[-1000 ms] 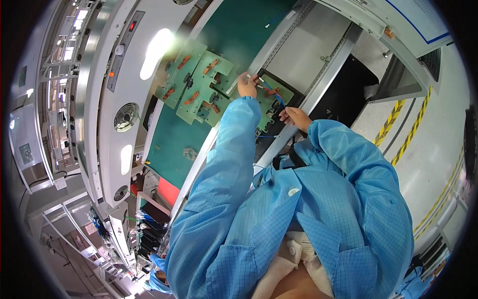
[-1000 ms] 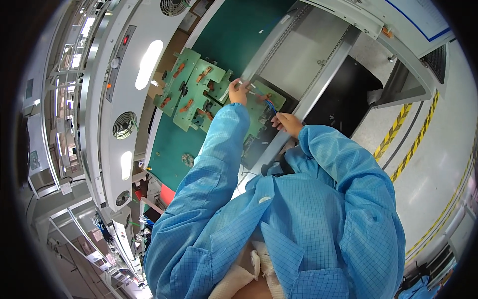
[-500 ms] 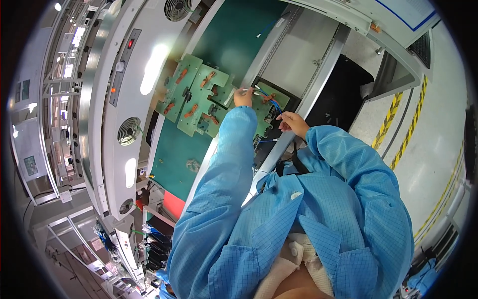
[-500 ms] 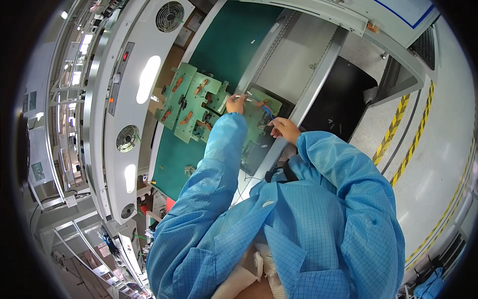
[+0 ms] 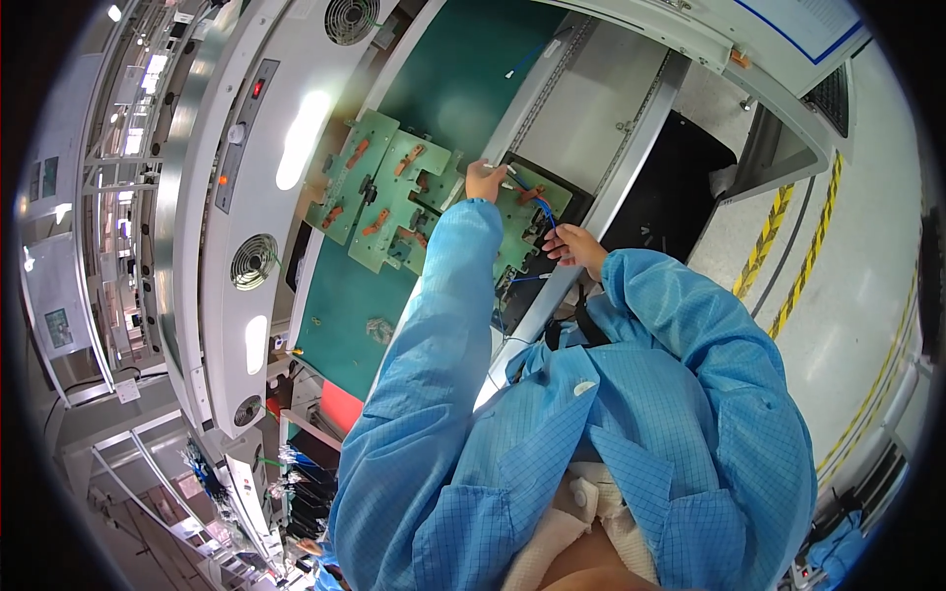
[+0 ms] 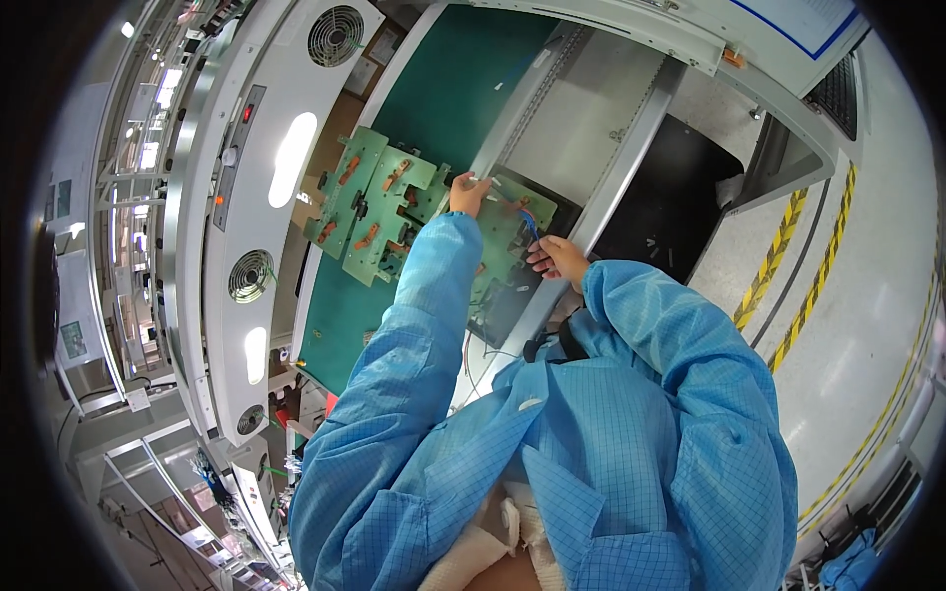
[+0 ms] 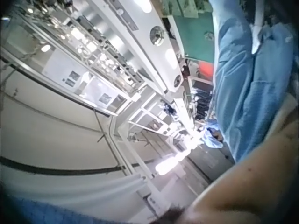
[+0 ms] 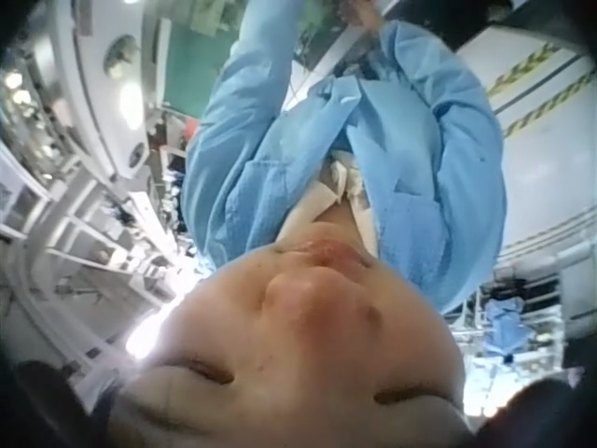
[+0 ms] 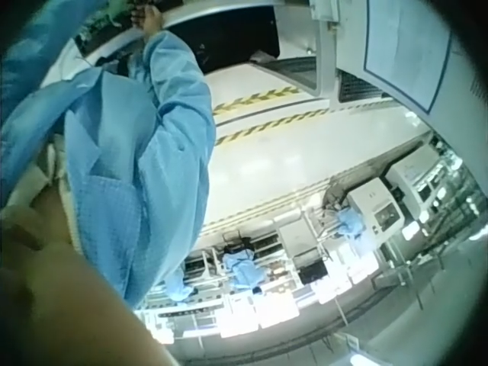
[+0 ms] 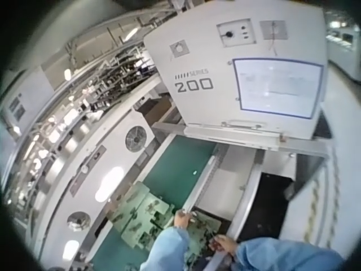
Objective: The person assembles electronic components and connects wires on a circuit board by hand, attaching connectors to the chassis.
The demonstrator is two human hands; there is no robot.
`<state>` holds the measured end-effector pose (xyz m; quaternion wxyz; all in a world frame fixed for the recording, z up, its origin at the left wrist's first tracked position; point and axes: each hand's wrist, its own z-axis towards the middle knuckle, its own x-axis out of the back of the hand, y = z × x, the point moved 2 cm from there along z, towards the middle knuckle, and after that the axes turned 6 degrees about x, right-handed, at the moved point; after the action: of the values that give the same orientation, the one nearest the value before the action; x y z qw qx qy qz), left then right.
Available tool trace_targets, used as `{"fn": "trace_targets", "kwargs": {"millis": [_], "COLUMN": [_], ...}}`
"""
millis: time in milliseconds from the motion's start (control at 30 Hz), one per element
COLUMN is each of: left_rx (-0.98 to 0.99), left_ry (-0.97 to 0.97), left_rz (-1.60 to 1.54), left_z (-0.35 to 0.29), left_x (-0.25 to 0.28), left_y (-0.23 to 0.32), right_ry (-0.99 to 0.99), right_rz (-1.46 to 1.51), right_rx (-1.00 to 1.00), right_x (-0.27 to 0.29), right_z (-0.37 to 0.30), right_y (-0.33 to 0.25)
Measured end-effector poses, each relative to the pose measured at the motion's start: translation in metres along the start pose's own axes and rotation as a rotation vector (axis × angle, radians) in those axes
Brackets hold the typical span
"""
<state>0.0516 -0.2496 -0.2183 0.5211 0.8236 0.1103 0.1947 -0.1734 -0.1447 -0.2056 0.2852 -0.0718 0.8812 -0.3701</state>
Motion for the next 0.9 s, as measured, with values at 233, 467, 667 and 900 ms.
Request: {"fn": "trace_targets", "kwargs": {"millis": [233,467,667,900], "left_rx": [-0.112,-0.182,-0.185,-0.082], "left_ry": [0.142,0.139,0.138,0.007], "left_rz": [0.099,0.522,0.457,0.79], "left_z": [-0.012,-0.035,-0.033,0.0], "left_x": [0.001,-0.003,-0.004,0.055], "left_y": [-0.007,0.026,0.018,-0.004], "right_ry": [0.015,0.035,0.053,-0.007], "right_rz": [0.012,0.032,0.012,-0.06], "right_rx": [0.023,0.053,0.096,0.155], "right_x": [-0.002,0.009,0.006,-0.017], "right_z": [0.005,0.012,0.01,0.009], "right_y": [0.002,0.006,-0.001,0.0]}}
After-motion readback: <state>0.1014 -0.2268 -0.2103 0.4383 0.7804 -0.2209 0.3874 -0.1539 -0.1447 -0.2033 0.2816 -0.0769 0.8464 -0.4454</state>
